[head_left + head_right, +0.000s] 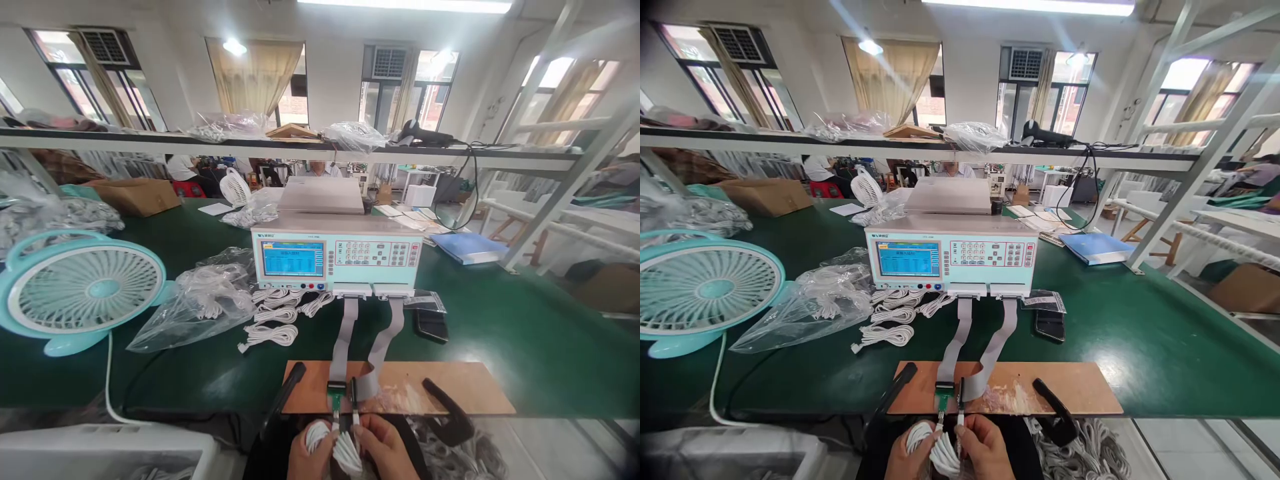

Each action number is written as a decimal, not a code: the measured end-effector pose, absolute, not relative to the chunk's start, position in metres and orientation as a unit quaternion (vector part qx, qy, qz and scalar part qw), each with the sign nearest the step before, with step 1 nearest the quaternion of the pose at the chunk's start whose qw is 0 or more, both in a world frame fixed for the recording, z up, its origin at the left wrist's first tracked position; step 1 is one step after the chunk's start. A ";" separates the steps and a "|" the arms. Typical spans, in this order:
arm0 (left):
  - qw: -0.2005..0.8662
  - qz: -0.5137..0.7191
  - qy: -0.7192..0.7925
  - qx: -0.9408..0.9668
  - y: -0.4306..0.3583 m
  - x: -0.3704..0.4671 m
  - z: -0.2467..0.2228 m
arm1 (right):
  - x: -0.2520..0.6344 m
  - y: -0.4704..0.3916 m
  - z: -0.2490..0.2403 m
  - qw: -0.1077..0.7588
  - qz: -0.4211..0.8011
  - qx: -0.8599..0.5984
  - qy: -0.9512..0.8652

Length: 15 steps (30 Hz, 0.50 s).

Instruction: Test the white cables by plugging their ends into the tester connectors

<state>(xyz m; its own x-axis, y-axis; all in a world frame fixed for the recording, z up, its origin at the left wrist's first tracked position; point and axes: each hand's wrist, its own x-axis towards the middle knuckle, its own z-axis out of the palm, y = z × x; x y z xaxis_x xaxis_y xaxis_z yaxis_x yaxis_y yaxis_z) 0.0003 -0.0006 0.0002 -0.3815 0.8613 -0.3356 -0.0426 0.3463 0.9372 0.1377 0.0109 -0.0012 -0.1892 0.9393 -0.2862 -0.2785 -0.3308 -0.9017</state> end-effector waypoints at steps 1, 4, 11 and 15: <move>0.464 0.490 0.673 0.303 -0.001 0.002 0.001 | 0.138 0.011 0.000 0.448 0.677 -0.453 -0.369; 0.472 0.518 0.656 0.282 -0.003 0.006 0.000 | 0.137 0.011 0.002 0.446 0.673 -0.451 -0.381; 0.484 0.536 0.667 0.183 -0.006 0.013 -0.005 | 0.139 0.012 -0.005 0.442 0.682 -0.446 -0.375; 0.497 0.553 0.648 0.167 -0.006 0.015 -0.005 | 0.139 0.011 -0.006 0.445 0.688 -0.436 -0.373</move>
